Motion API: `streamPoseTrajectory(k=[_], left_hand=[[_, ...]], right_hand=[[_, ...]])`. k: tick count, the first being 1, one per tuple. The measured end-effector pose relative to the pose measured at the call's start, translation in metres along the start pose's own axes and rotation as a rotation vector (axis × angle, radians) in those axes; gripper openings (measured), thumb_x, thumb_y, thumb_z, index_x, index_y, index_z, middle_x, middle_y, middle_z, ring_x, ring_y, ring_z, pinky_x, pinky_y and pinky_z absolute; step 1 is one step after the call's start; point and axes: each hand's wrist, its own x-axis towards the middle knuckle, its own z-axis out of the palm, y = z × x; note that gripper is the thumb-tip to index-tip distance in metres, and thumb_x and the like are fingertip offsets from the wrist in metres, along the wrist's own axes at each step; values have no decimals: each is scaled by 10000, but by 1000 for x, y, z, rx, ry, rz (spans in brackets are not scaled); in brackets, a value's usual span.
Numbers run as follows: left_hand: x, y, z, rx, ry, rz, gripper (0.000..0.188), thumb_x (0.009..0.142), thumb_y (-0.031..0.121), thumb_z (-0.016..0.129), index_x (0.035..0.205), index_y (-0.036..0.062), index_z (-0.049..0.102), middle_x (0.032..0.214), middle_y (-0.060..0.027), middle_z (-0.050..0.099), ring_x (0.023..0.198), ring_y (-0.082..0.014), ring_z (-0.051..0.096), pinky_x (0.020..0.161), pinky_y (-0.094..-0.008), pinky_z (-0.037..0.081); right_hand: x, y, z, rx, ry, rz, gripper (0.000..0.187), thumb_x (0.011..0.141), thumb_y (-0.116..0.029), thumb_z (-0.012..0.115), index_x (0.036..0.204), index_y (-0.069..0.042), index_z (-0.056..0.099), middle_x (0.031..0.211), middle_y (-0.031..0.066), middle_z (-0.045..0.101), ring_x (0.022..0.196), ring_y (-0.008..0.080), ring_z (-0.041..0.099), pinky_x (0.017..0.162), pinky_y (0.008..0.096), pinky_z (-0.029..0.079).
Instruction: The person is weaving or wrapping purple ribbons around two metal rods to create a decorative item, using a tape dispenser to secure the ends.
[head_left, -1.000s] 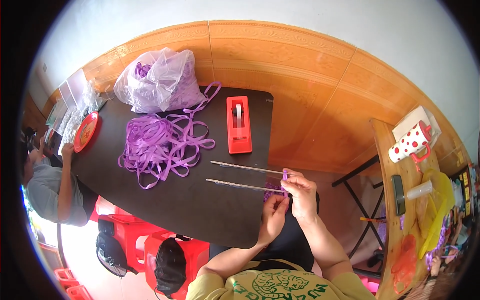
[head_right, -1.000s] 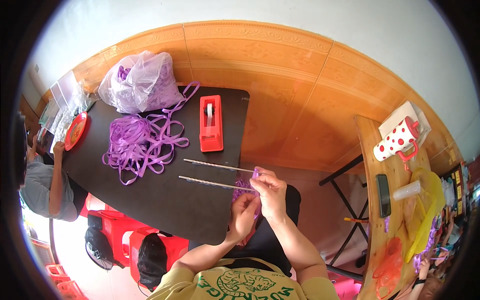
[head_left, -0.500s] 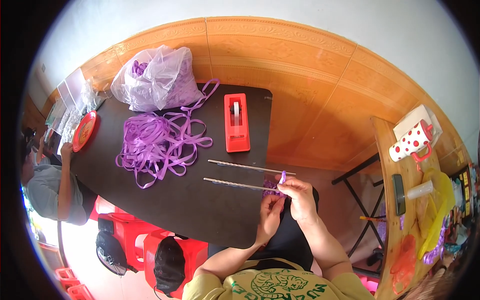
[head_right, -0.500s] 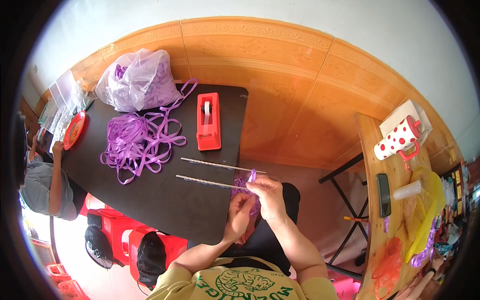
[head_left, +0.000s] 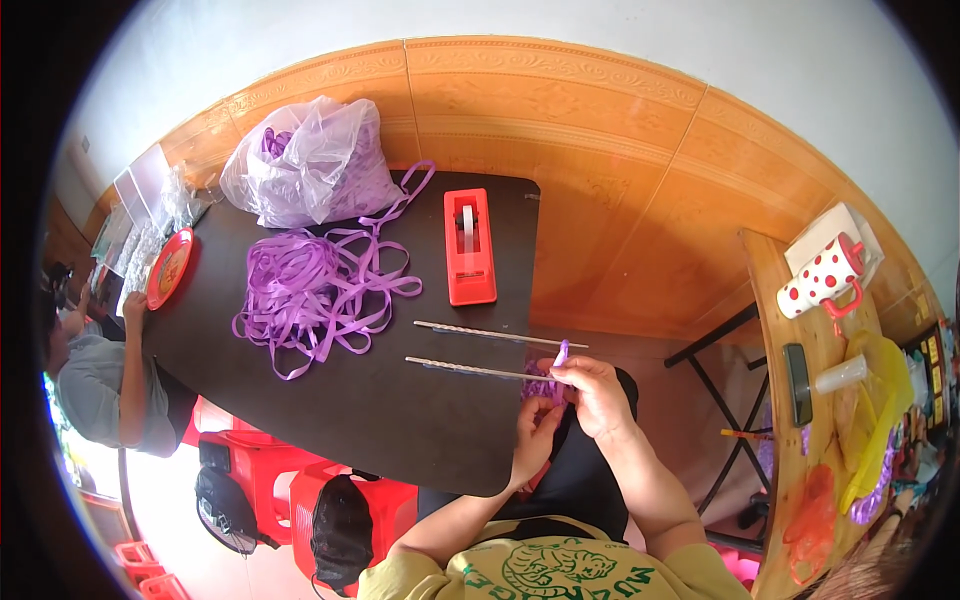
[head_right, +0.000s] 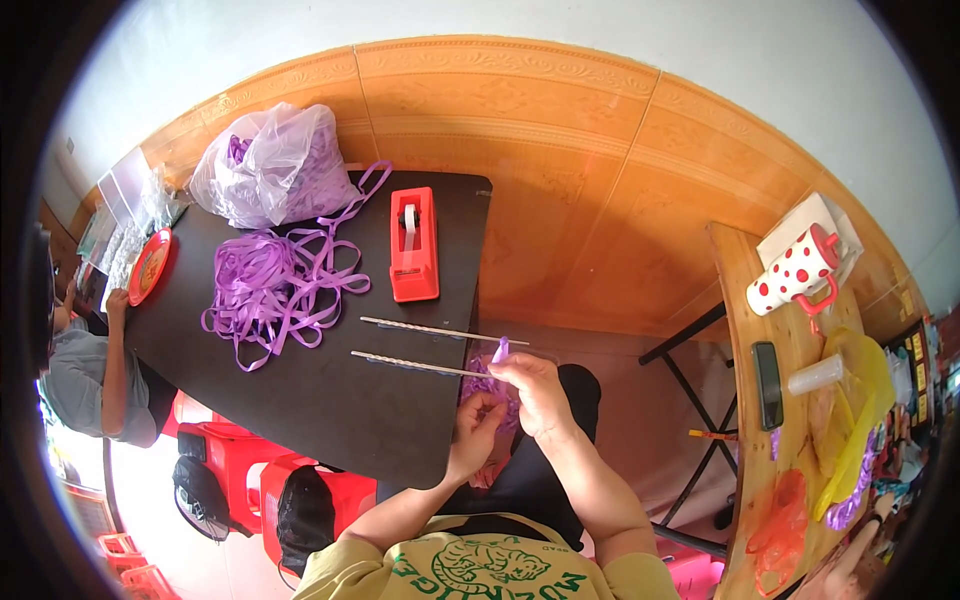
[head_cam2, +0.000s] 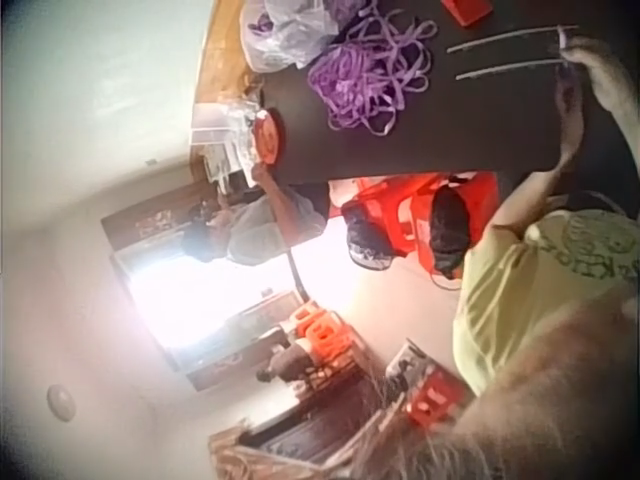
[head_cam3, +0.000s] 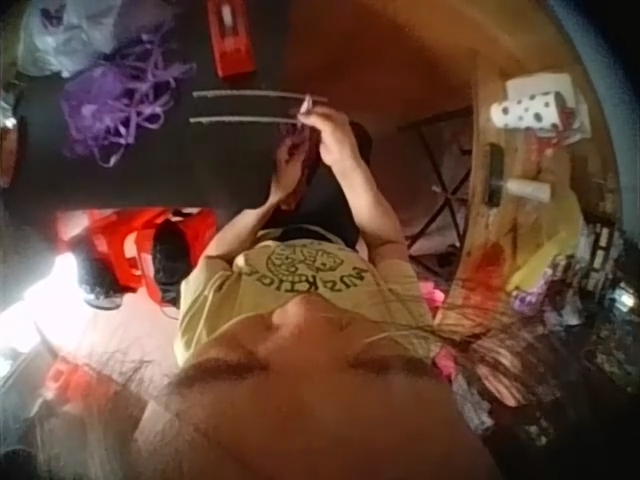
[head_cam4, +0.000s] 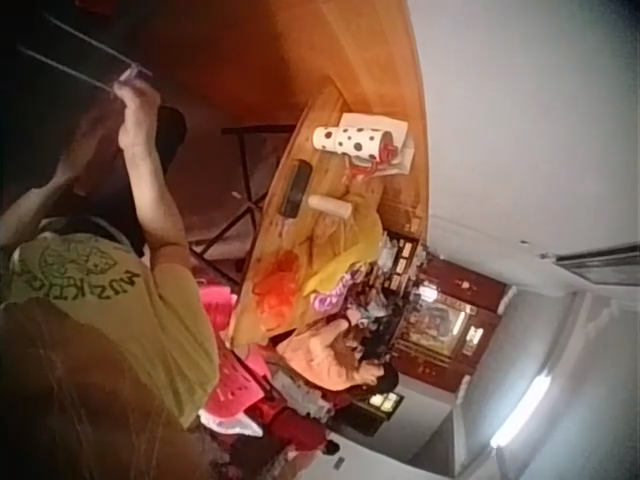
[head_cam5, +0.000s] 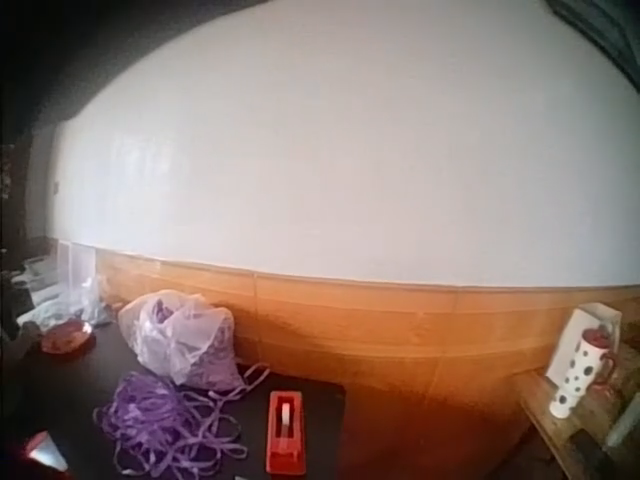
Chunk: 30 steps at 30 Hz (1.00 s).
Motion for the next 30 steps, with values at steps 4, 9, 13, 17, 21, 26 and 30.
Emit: streamPoseTrajectory(k=[4, 9, 13, 17, 21, 26, 30], left_hand=[[-2, -10, -5, 141, -15, 69, 105, 899, 104, 586, 961, 21, 600, 802, -20, 616, 721, -69, 544, 656, -212, 428], [-1, -1, -3, 96, -27, 15, 110, 895, 100, 584, 965, 16, 598, 824, -35, 633, 743, -84, 565, 677, -222, 443], [-1, 3, -1, 129, -11, 63, 111, 883, 86, 588, 953, 3, 605, 829, -50, 641, 762, -97, 579, 699, -235, 457], [4, -7, -3, 179, 24, 151, 104, 882, 80, 585, 944, 0, 609, 814, -57, 644, 744, -101, 584, 691, -238, 460], [5, -9, -3, 280, 32, 138, 101, 883, 77, 584, 943, 0, 606, 802, -59, 646, 729, -102, 586, 685, -238, 460], [5, -7, -3, 296, 56, 203, 88, 885, 73, 582, 938, 4, 597, 763, -57, 637, 700, -106, 587, 652, -247, 460], [5, -8, -6, 347, 49, 225, 77, 881, 53, 564, 938, 10, 592, 753, -73, 632, 693, -118, 593, 642, -256, 463]], right_hand=[[1, 3, 0, -7, -12, -43, 100, 822, -39, 631, 896, -5, 690, 957, 105, 685, 851, 158, 622, 798, 308, 471], [-1, -1, 3, -6, 19, -25, 126, 837, -56, 618, 924, 7, 684, 943, 108, 685, 869, 145, 617, 823, 302, 466], [-2, 0, 1, 54, -25, -25, 201, 898, -160, 596, 923, 24, 674, 905, 90, 676, 865, 144, 605, 832, 287, 446], [-6, 5, 0, 186, -175, -17, 453, 966, -382, 467, 1048, 32, 632, 1010, 117, 653, 947, 187, 600, 894, 335, 435], [-10, 23, -8, 140, -208, -199, 596, 973, -488, 374, 1050, 52, 614, 1090, 164, 624, 1041, 253, 564, 970, 409, 388], [-11, 48, -21, 134, -154, -289, 480, 973, -405, 433, 1046, 38, 600, 1118, 163, 610, 1057, 241, 559, 973, 394, 392], [-18, 53, -15, 105, -104, -295, 161, 902, -67, 581, 1044, 4, 606, 968, 53, 641, 907, 125, 594, 851, 274, 462]])
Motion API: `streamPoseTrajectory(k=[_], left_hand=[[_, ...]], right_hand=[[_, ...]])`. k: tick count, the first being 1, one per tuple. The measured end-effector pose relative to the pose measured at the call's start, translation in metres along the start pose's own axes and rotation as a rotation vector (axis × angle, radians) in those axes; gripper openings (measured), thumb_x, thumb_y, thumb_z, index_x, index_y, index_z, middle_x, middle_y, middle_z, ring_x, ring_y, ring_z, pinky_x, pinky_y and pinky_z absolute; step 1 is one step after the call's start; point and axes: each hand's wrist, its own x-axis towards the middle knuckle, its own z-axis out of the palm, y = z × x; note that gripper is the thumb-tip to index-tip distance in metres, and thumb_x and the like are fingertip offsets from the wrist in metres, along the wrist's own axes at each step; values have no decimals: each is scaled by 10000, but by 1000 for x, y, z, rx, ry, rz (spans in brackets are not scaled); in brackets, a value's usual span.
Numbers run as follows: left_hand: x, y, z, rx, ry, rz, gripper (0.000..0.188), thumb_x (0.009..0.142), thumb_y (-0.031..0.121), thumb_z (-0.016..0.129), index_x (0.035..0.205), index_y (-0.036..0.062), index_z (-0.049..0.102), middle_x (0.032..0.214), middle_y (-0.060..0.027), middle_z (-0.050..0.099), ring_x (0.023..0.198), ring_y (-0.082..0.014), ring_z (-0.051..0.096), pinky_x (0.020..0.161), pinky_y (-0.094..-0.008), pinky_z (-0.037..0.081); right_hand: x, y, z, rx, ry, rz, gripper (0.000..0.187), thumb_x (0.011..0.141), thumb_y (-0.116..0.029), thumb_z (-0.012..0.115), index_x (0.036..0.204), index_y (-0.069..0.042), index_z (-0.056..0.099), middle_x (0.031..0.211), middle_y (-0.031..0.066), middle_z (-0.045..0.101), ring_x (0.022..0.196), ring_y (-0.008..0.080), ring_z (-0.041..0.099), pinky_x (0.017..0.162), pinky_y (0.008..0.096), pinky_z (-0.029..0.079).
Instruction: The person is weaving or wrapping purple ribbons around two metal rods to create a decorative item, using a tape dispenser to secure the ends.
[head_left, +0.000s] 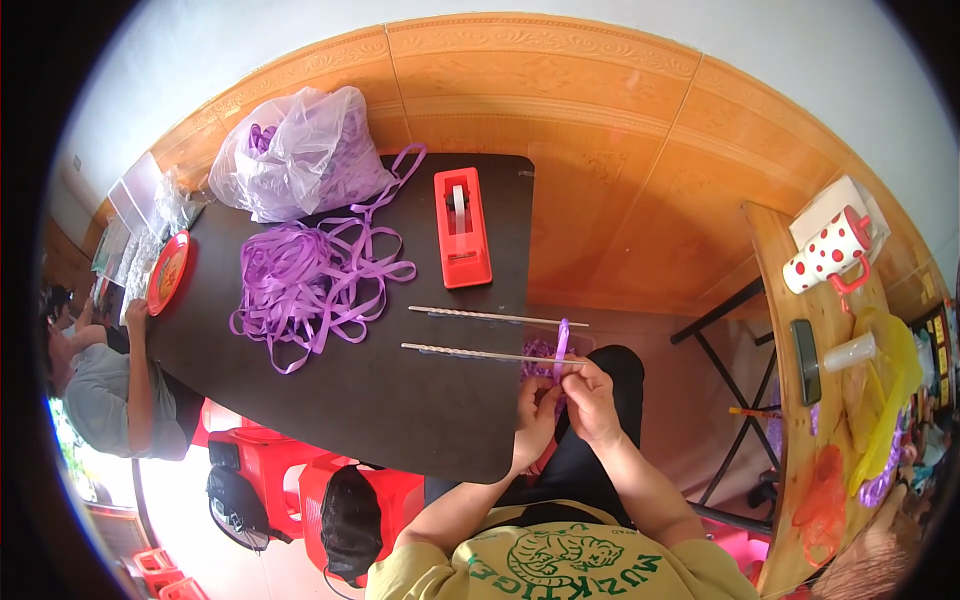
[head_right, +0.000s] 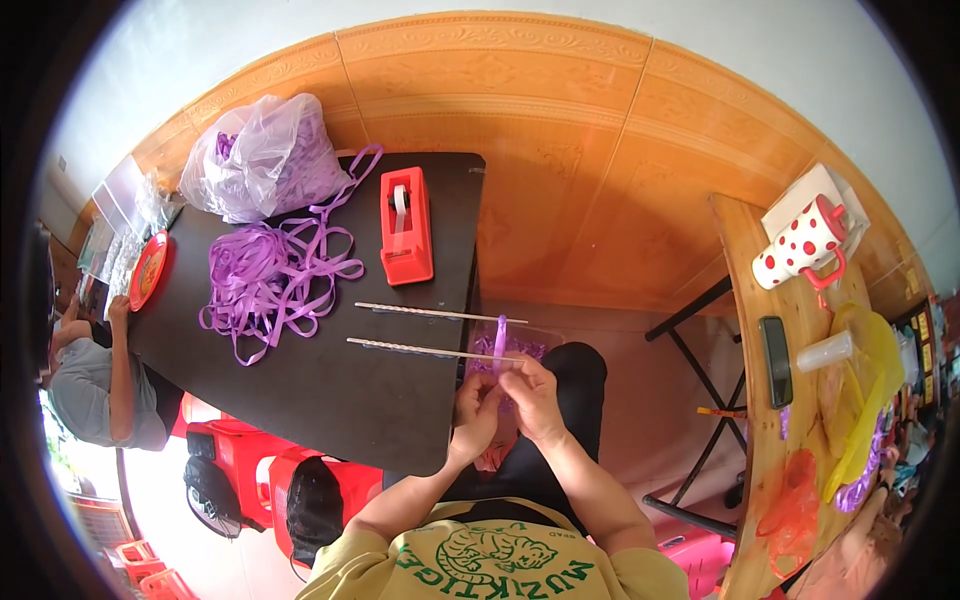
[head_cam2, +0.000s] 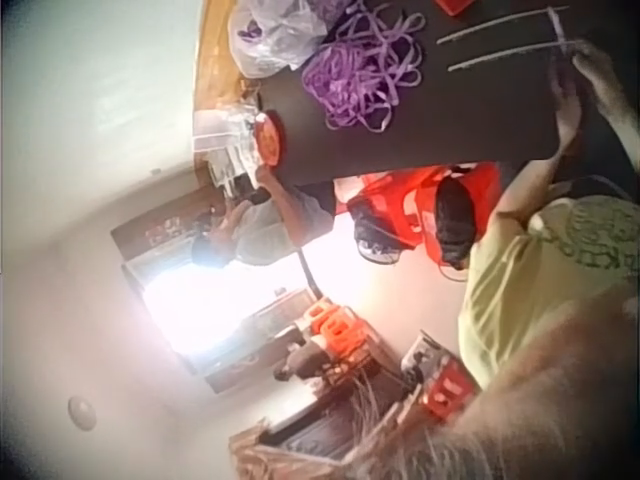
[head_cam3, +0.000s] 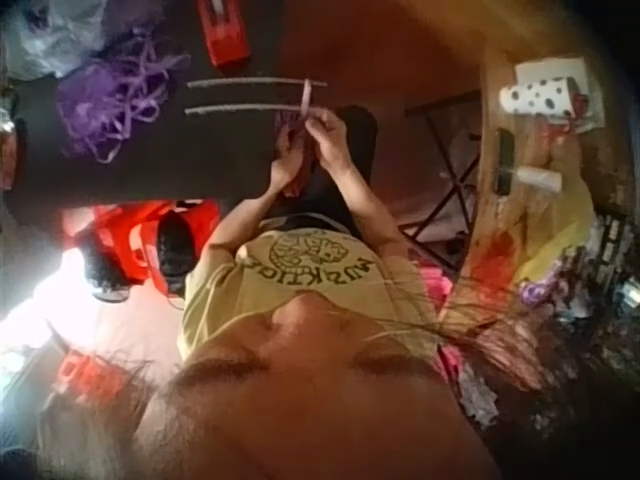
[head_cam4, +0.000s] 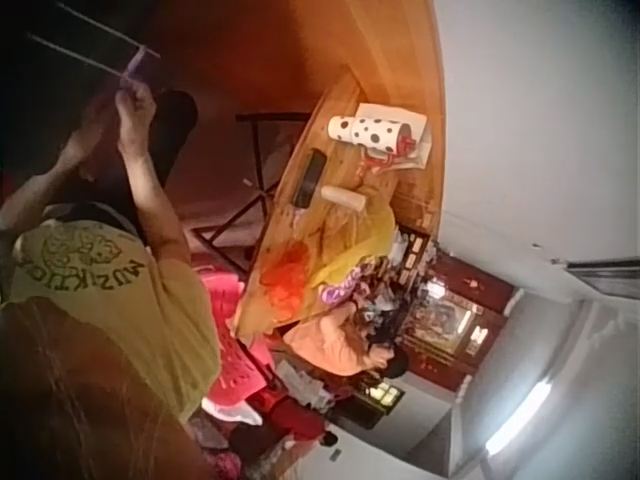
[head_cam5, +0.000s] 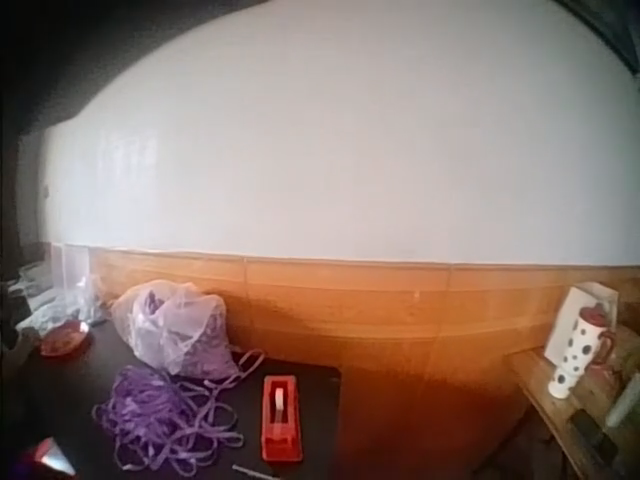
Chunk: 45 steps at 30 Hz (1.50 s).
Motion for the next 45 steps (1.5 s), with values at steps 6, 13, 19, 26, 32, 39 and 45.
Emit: streamPoseTrajectory(k=[6, 13, 19, 26, 32, 39, 45], left_hand=[[-3, -1, -6, 96, -31, 50, 90, 857, 18, 534, 931, 28, 583, 754, -111, 633, 695, -159, 613, 638, -284, 473], [-10, -1, -6, 108, -19, 71, 96, 842, 14, 549, 933, 30, 574, 749, -111, 632, 688, -170, 625, 623, -300, 480], [-10, -5, -5, 67, -25, 99, 96, 842, 5, 546, 934, 25, 567, 739, -99, 619, 660, -152, 602, 611, -292, 477], [-12, -9, -5, 79, -38, 69, 91, 848, 0, 529, 929, 16, 566, 735, -99, 612, 660, -145, 595, 615, -286, 474], [-10, -2, -7, 58, -98, 29, 71, 848, 6, 538, 913, 13, 566, 735, -102, 616, 664, -151, 601, 622, -290, 476], [-16, -16, -2, 67, -51, 31, 70, 843, 6, 547, 910, 11, 566, 755, -114, 615, 674, -168, 603, 634, -294, 478], [-21, -35, 0, 137, -50, 88, 72, 834, -3, 549, 906, 2, 555, 783, -101, 601, 709, -171, 591, 649, -300, 471]], right_hand=[[-7, 11, 2, -205, 50, -40, 187, 790, 65, 657, 957, 2, 601, 942, 34, 636, 863, 99, 601, 779, 234, 488], [-15, 16, 3, -573, 159, -189, 138, 767, 59, 667, 870, 5, 592, 826, 33, 590, 762, 79, 560, 679, 208, 451], [-19, 20, 6, -684, 220, -305, 105, 757, 62, 663, 816, 11, 593, 827, 62, 578, 724, 117, 558, 643, 226, 446], [-23, 15, 8, -716, 193, -342, 93, 760, 87, 641, 822, 26, 607, 839, 83, 579, 720, 143, 564, 629, 236, 453], [-25, 11, 8, -677, 199, -297, 77, 781, 87, 625, 834, 31, 616, 847, 67, 580, 718, 109, 552, 615, 220, 447], [-25, 18, 3, -582, 201, -263, 53, 793, 66, 631, 832, 33, 616, 850, 55, 581, 719, 79, 552, 618, 195, 439], [-31, 34, -8, -466, 204, -156, 145, 775, 70, 656, 888, 0, 598, 867, 21, 588, 721, 54, 551, 628, 188, 444]])
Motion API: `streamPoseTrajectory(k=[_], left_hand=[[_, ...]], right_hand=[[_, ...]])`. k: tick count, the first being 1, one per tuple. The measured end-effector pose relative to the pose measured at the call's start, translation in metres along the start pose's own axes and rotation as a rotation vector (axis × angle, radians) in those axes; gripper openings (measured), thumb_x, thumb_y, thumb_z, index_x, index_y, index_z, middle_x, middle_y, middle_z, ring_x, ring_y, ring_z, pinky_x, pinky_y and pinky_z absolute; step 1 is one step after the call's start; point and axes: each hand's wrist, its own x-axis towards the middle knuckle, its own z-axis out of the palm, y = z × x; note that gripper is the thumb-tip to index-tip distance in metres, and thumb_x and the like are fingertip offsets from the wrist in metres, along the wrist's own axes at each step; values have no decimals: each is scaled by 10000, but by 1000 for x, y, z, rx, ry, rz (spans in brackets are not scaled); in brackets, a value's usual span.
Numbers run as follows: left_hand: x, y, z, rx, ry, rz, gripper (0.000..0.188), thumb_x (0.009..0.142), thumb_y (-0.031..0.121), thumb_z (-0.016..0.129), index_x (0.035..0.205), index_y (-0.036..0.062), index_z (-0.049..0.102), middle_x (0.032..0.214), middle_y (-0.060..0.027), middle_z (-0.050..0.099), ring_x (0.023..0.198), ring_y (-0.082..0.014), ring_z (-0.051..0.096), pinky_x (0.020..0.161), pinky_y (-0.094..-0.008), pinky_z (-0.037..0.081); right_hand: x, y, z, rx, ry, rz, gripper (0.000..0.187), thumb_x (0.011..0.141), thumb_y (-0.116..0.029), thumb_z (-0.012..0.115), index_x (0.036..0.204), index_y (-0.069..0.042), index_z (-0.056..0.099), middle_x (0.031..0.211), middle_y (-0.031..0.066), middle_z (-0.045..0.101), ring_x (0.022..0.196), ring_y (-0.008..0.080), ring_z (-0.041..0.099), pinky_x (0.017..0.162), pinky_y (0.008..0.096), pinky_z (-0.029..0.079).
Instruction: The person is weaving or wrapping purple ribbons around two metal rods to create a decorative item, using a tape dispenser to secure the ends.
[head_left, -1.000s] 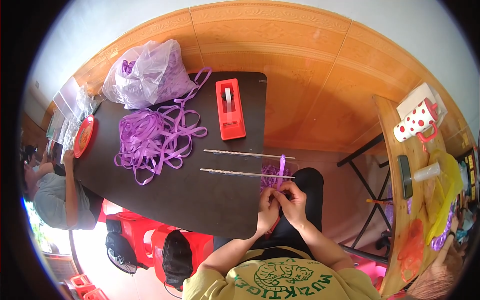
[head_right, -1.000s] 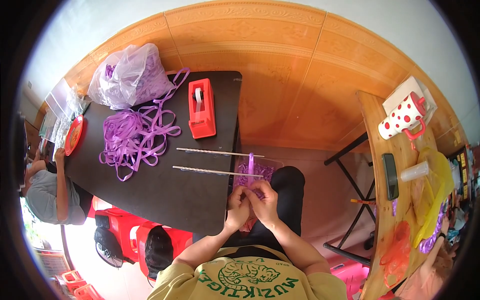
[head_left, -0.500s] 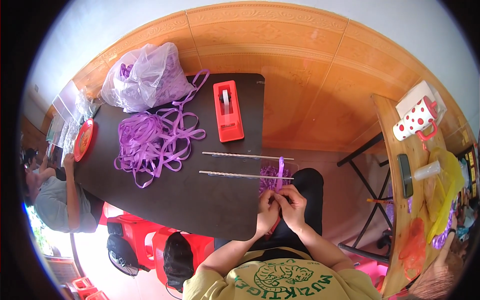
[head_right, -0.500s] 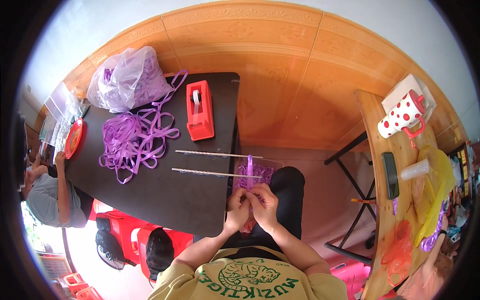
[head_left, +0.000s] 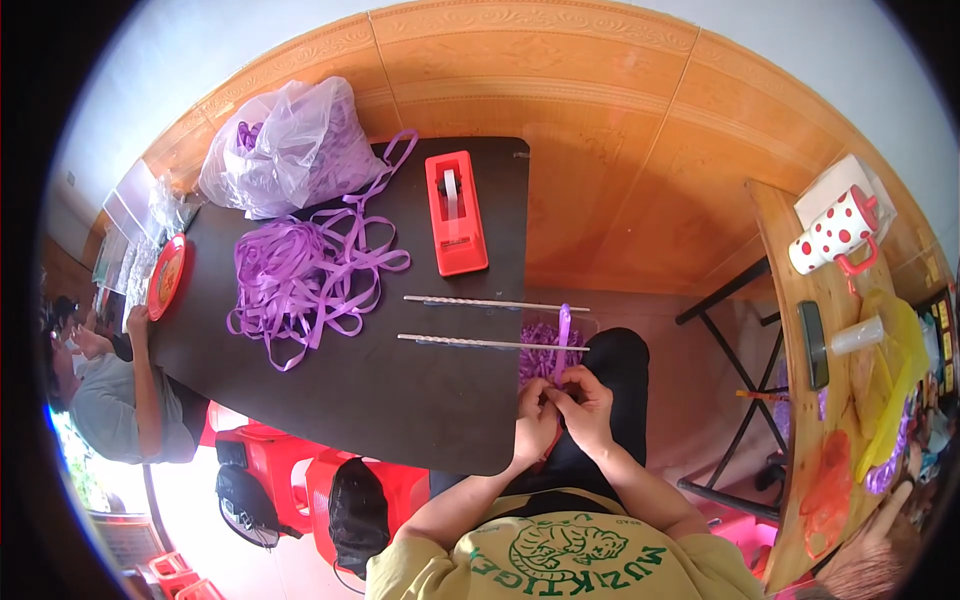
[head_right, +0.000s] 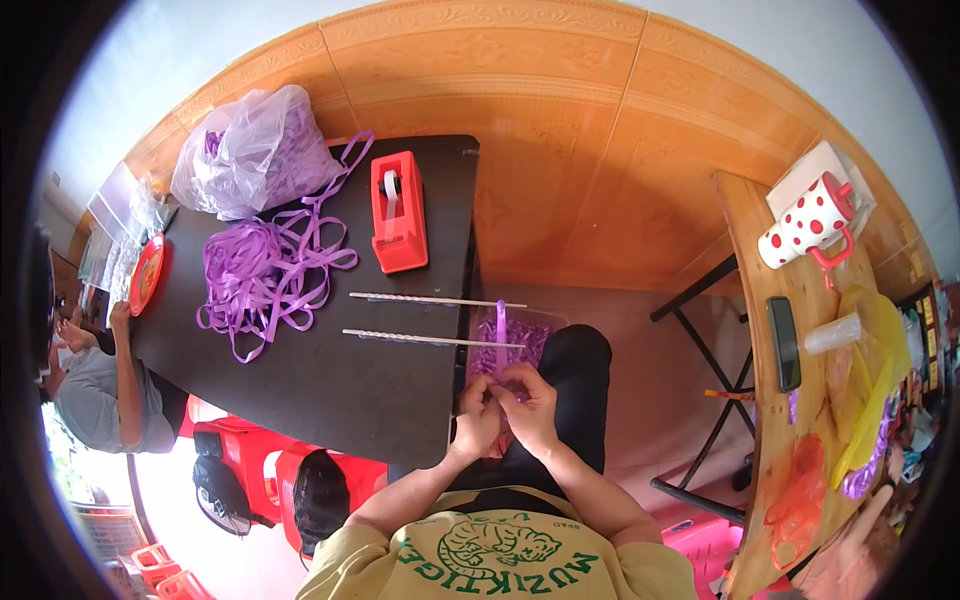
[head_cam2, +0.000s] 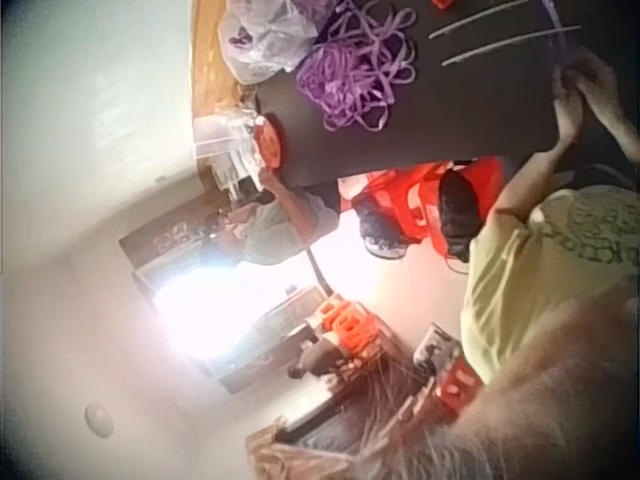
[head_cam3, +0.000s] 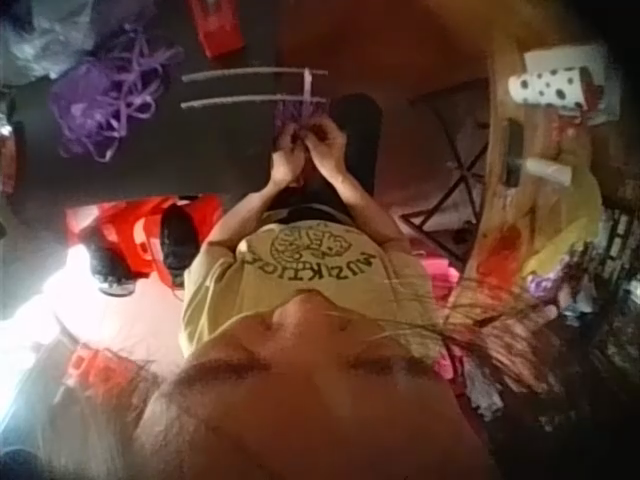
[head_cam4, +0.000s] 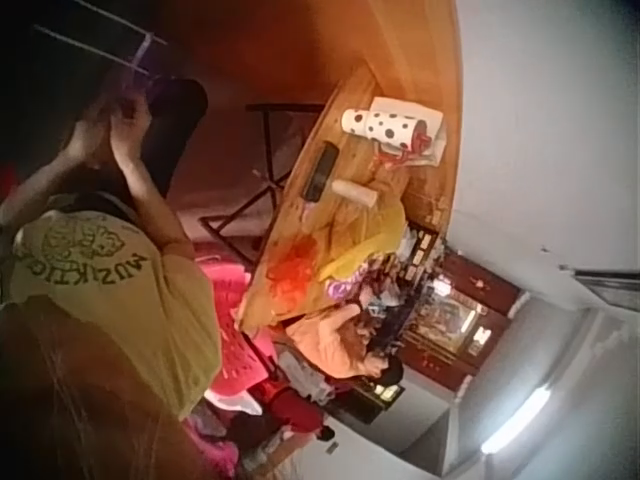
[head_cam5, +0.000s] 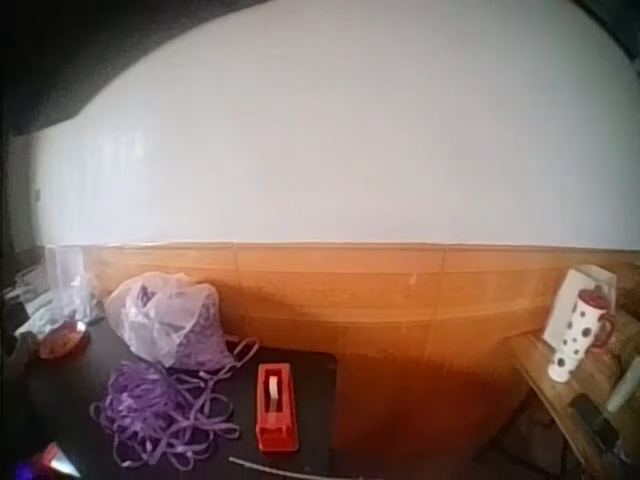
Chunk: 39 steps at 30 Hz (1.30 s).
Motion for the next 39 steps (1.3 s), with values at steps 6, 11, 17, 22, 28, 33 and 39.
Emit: streamPoseTrajectory(k=[6, 11, 17, 22, 28, 33, 39], left_hand=[[-7, -3, 1, -67, 17, -43, 79, 824, -21, 548, 900, 2, 558, 783, -84, 605, 721, -152, 591, 654, -285, 472], [-9, 3, -4, -100, -40, -72, 94, 832, -3, 570, 925, 10, 577, 750, -71, 623, 687, -126, 593, 628, -279, 477], [-11, 34, -15, -220, -74, -159, 52, 860, 20, 574, 911, 6, 572, 684, -43, 603, 602, -98, 576, 542, -246, 461], [-14, 38, -21, -488, -201, -324, 30, 896, 54, 576, 900, 25, 570, 662, -17, 571, 556, -51, 528, 465, -198, 411], [-22, 46, -27, -716, -257, -414, 41, 923, 65, 552, 903, 29, 553, 738, 3, 555, 636, -43, 496, 562, -188, 387], [-39, 51, -30, -641, -203, -438, 129, 897, 20, 563, 1014, -3, 514, 906, -51, 566, 825, -107, 544, 734, -234, 433], [-32, 113, -62, 177, -298, 180, 583, 759, 12, 689, 1280, -24, 431, 1268, -246, 417, 1073, -337, 503, 873, -362, 462]], right_hand=[[-7, -3, 4, 54, 86, 89, 259, 781, 67, 663, 982, -33, 534, 873, 11, 591, 716, 37, 542, 620, 185, 447], [-10, 0, 4, 77, 93, 99, 259, 787, 67, 657, 997, -29, 539, 870, 16, 601, 719, 37, 546, 600, 178, 438], [-13, -9, 3, 108, 67, 109, 179, 810, 58, 646, 959, -11, 573, 826, 18, 611, 671, 39, 549, 558, 174, 429], [-13, -16, -6, 268, -55, 255, 59, 845, 21, 629, 901, 5, 617, 755, 8, 609, 619, 40, 540, 530, 178, 412], [-14, -32, -7, 366, -81, 354, 44, 859, 44, 592, 829, 37, 624, 814, 26, 598, 727, 66, 541, 660, 194, 409], [-15, -37, -6, 161, -115, 252, 72, 849, 66, 588, 792, 33, 616, 761, 14, 572, 675, 54, 515, 609, 201, 401], [-11, -51, -5, 219, -93, 333, 73, 848, 44, 603, 781, 15, 604, 742, 22, 596, 680, 66, 537, 634, 201, 430]])
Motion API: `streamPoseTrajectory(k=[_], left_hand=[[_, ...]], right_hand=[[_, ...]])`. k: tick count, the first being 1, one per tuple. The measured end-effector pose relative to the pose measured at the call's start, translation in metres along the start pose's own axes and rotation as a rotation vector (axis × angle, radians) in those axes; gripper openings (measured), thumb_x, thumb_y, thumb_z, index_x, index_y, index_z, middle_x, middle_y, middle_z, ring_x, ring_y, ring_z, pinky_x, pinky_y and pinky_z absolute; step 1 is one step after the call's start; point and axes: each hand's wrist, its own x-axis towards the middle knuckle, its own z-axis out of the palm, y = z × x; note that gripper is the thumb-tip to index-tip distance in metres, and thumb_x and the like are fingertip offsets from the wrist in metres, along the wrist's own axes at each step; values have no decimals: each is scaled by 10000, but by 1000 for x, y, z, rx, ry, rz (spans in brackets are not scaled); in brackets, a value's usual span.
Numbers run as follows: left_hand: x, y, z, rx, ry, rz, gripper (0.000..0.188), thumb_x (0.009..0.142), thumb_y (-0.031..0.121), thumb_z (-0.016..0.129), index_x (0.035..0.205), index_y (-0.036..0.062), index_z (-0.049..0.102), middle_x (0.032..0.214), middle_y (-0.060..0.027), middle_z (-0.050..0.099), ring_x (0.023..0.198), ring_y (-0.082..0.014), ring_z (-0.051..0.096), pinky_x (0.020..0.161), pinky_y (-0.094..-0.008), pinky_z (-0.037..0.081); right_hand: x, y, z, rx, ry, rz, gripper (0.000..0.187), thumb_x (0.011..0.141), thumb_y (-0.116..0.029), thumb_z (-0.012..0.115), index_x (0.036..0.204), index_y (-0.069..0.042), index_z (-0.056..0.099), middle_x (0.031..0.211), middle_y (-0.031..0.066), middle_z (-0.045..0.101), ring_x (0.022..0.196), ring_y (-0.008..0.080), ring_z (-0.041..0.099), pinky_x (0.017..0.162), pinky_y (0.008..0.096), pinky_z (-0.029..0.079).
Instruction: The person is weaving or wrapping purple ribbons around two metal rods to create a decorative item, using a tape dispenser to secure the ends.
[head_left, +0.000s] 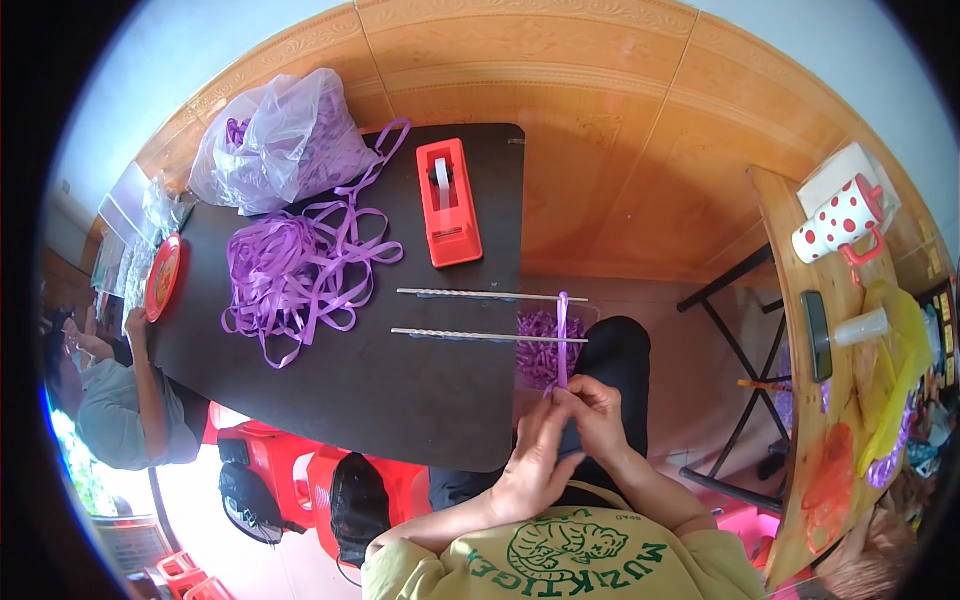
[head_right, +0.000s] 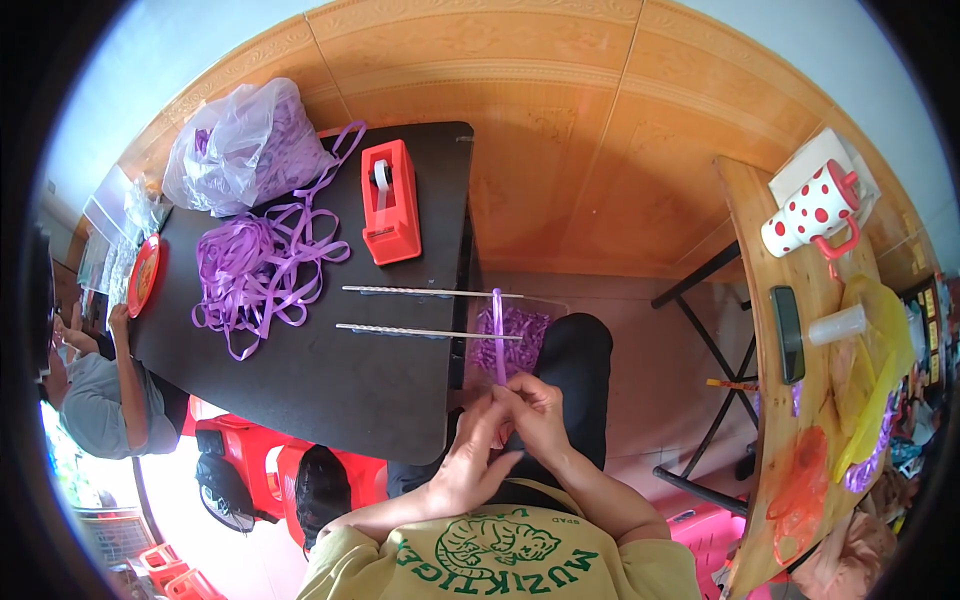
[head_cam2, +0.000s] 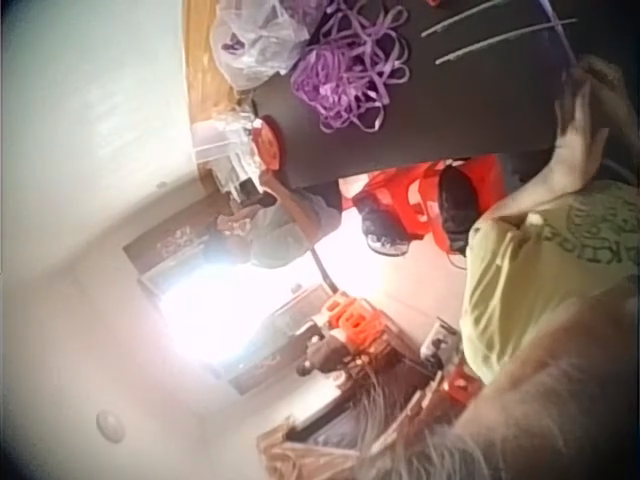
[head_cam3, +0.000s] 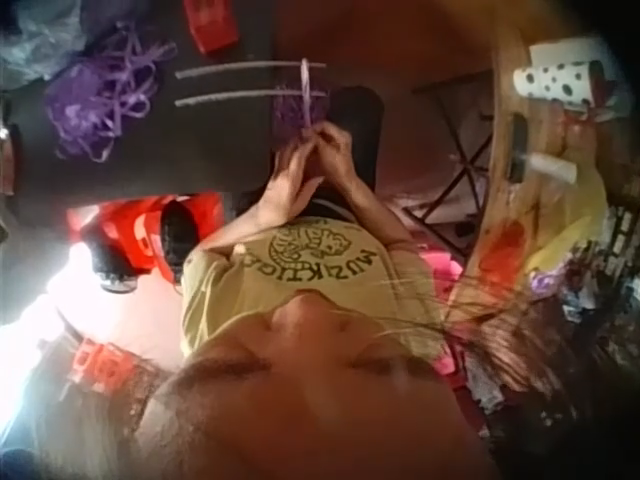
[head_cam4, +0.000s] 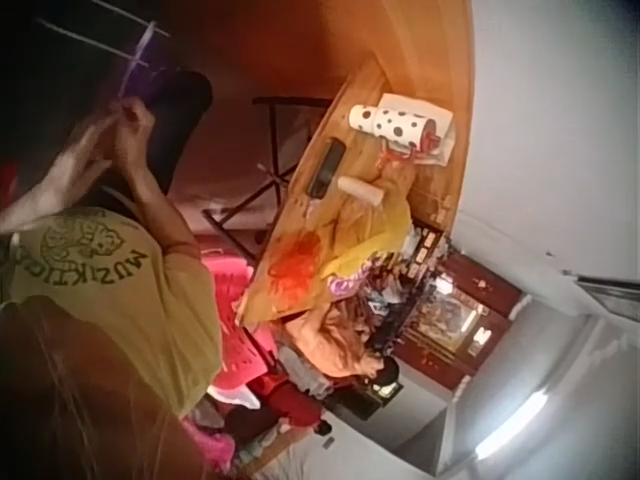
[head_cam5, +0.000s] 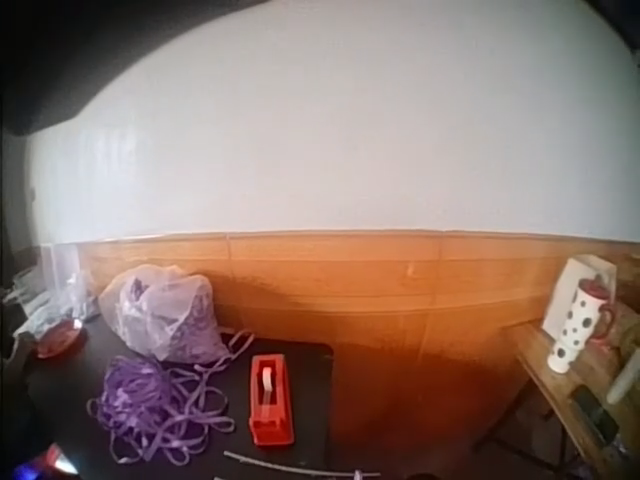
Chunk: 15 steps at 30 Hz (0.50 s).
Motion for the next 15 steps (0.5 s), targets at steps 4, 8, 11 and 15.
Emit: streamPoseTrajectory(k=[4, 8, 11, 15], left_hand=[[7, 29, -39, -249, -350, -43, 273, 806, 84, 646, 1041, -26, 560, 973, -168, 595, 863, -357, 587, 727, -400, 492], [62, 47, -83, 226, -142, 538, 217, 645, 4, 616, 858, 40, 595, 671, -101, 514, 616, -288, 525, 551, -399, 417], [138, 35, -100, 350, 5, 464, 94, 817, 40, 559, 861, -15, 621, 810, -169, 586, 800, -378, 540, 699, -433, 431], [195, -1, -91, 177, -275, 108, 331, 912, 223, 513, 774, -61, 614, 768, -243, 602, 813, -417, 582, 760, -463, 454]], right_hand=[[3, 20, -12, -27, -16, -32, 77, 869, 18, 586, 794, 15, 600, 751, 29, 611, 687, 74, 556, 645, 204, 443], [0, 5, -11, -28, -37, 82, 57, 860, 13, 609, 804, 3, 614, 758, 23, 623, 700, 66, 566, 656, 200, 433], [2, 14, -4, 63, -33, -14, 85, 876, -33, 610, 796, -5, 609, 646, 27, 585, 523, 78, 524, 471, 221, 407], [3, 23, -2, 115, -48, -61, 142, 896, -73, 600, 772, -4, 588, 555, 40, 545, 318, 109, 455, 272, 260, 370]])
